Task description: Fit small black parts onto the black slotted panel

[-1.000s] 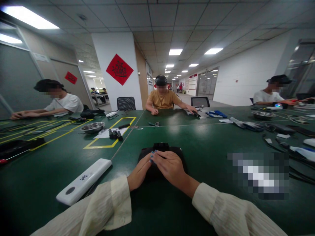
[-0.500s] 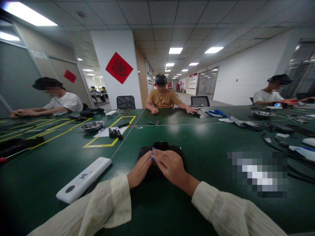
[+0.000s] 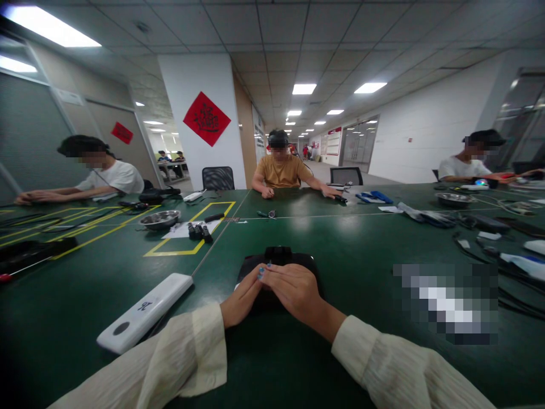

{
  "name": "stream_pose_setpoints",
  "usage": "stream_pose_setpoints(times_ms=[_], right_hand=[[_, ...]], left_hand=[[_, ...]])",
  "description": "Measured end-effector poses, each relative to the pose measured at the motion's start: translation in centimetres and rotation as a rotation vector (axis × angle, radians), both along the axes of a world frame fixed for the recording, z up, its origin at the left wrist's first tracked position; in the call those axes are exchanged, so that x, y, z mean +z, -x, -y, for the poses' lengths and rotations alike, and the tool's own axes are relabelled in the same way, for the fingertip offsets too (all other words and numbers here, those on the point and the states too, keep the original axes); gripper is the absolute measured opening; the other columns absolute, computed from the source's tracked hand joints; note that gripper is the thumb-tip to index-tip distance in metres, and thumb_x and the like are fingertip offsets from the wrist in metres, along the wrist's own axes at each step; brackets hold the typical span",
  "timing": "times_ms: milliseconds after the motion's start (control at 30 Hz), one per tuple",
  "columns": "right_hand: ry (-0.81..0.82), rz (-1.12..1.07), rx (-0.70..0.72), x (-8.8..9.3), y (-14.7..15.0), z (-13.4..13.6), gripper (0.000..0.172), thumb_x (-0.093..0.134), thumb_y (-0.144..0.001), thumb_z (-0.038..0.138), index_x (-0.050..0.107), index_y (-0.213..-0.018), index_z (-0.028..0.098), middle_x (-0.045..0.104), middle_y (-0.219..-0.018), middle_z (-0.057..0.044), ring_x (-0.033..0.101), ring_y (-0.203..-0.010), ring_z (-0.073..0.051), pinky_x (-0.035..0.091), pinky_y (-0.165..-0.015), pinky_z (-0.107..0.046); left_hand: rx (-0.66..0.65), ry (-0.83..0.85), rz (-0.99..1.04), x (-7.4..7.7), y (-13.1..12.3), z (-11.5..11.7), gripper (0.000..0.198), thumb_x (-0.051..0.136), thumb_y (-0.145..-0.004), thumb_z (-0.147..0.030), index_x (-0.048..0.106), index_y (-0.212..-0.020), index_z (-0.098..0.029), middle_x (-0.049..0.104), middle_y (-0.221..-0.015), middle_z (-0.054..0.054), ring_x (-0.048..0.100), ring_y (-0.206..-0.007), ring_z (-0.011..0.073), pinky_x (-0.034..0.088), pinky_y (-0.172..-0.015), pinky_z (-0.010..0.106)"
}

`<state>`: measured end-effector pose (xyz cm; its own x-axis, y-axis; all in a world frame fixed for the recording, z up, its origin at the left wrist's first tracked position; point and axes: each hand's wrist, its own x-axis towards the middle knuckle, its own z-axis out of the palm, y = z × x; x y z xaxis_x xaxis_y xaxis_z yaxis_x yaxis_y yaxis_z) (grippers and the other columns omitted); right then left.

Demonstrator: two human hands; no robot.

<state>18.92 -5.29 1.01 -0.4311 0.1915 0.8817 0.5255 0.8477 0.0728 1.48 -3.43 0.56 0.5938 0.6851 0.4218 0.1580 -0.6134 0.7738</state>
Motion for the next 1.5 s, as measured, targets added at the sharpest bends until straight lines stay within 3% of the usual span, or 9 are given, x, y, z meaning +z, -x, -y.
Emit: stream_pose_setpoints(times_ms=[200,333,433,533,767,933,1067,1267,1500], right_hand=[[0.009,0.039,-0.069,-0.5,0.1,-0.2,0.049,0.046,-0.082,0.01,0.044,-0.13,0.019,0.058,-0.12,-0.008,0.051,-0.114,-0.017,0.046,-0.092,-0.034],[0.123,-0.011,-0.321,-0.7,-0.1,-1.2,0.054,0.046,-0.082,0.019,0.036,-0.135,0.019,0.038,-0.139,-0.011,0.033,-0.129,-0.026,0.036,-0.1,-0.047],[0.24,0.012,-0.466,-1.0,-1.0,-2.5,0.05,0.045,-0.084,0.024,0.04,-0.133,0.021,0.042,-0.136,-0.011,0.032,-0.128,-0.028,0.034,-0.099,-0.05],[0.348,0.07,-0.419,-1.4,-1.9,-3.7,0.044,0.041,-0.087,0.023,0.042,-0.131,0.022,0.054,-0.123,-0.01,0.045,-0.119,-0.025,0.04,-0.095,-0.047],[0.618,-0.036,-0.246,-1.5,-2.0,-4.0,0.036,0.035,-0.091,0.033,0.041,-0.125,0.02,0.06,-0.108,-0.008,0.059,-0.095,-0.018,0.048,-0.083,-0.036],[0.517,-0.134,-0.294,-2.0,-1.5,-4.4,0.034,0.042,-0.088,0.039,0.047,-0.115,0.019,0.056,-0.111,-0.01,0.05,-0.108,-0.022,0.041,-0.094,-0.042],[0.543,-0.146,-0.211,-2.4,-1.8,-5.0,0.032,0.039,-0.089,0.037,0.045,-0.116,0.02,0.052,-0.121,-0.01,0.042,-0.121,-0.021,0.035,-0.1,-0.041],[0.719,-0.189,-0.11,-1.9,-2.1,-5.1,0.029,0.039,-0.089,0.037,0.044,-0.114,0.022,0.059,-0.108,-0.006,0.057,-0.1,-0.017,0.045,-0.087,-0.034],[0.664,-0.155,-0.195,-1.2,-2.6,-4.3,0.02,0.043,-0.087,0.034,0.047,-0.102,0.02,0.06,-0.095,-0.005,0.058,-0.088,-0.017,0.046,-0.078,-0.033]], left_hand=[[0.057,-0.102,-0.011,0.4,0.0,0.2,0.03,0.024,-0.093,-0.035,0.048,-0.095,-0.017,0.05,-0.09,0.005,0.046,-0.083,0.0147,0.041,-0.081,0.03],[0.09,-0.171,-0.042,0.7,0.1,0.3,0.029,0.022,-0.094,-0.034,0.047,-0.091,-0.018,0.049,-0.091,0.005,0.045,-0.086,0.0155,0.039,-0.085,0.031],[0.122,-0.211,-0.092,0.7,0.2,0.3,0.03,0.021,-0.094,-0.033,0.046,-0.087,-0.018,0.048,-0.087,0.004,0.044,-0.082,0.0149,0.039,-0.083,0.031],[0.151,-0.237,-0.112,0.7,0.3,0.1,0.03,0.02,-0.094,-0.033,0.046,-0.085,-0.018,0.047,-0.086,0.004,0.044,-0.081,0.0153,0.039,-0.081,0.031],[0.164,-0.238,-0.138,0.6,0.2,0.2,0.03,0.02,-0.094,-0.032,0.045,-0.085,-0.018,0.047,-0.084,0.003,0.044,-0.08,0.0149,0.038,-0.08,0.03],[0.137,-0.262,-0.142,0.7,0.2,0.4,0.03,0.019,-0.093,-0.031,0.044,-0.085,-0.018,0.047,-0.085,0.004,0.044,-0.081,0.0152,0.038,-0.081,0.03],[0.1,-0.277,-0.164,0.8,0.2,0.4,0.029,0.019,-0.093,-0.031,0.044,-0.085,-0.018,0.047,-0.085,0.005,0.043,-0.081,0.0157,0.038,-0.08,0.031],[0.14,-0.224,-0.134,0.6,0.1,0.2,0.03,0.02,-0.093,-0.031,0.045,-0.083,-0.018,0.047,-0.081,0.004,0.044,-0.078,0.0152,0.039,-0.077,0.03],[0.111,-0.266,-0.188,0.5,0.2,0.2,0.028,0.021,-0.093,-0.03,0.046,-0.087,-0.018,0.049,-0.085,0.004,0.044,-0.081,0.0153,0.038,-0.08,0.03]])
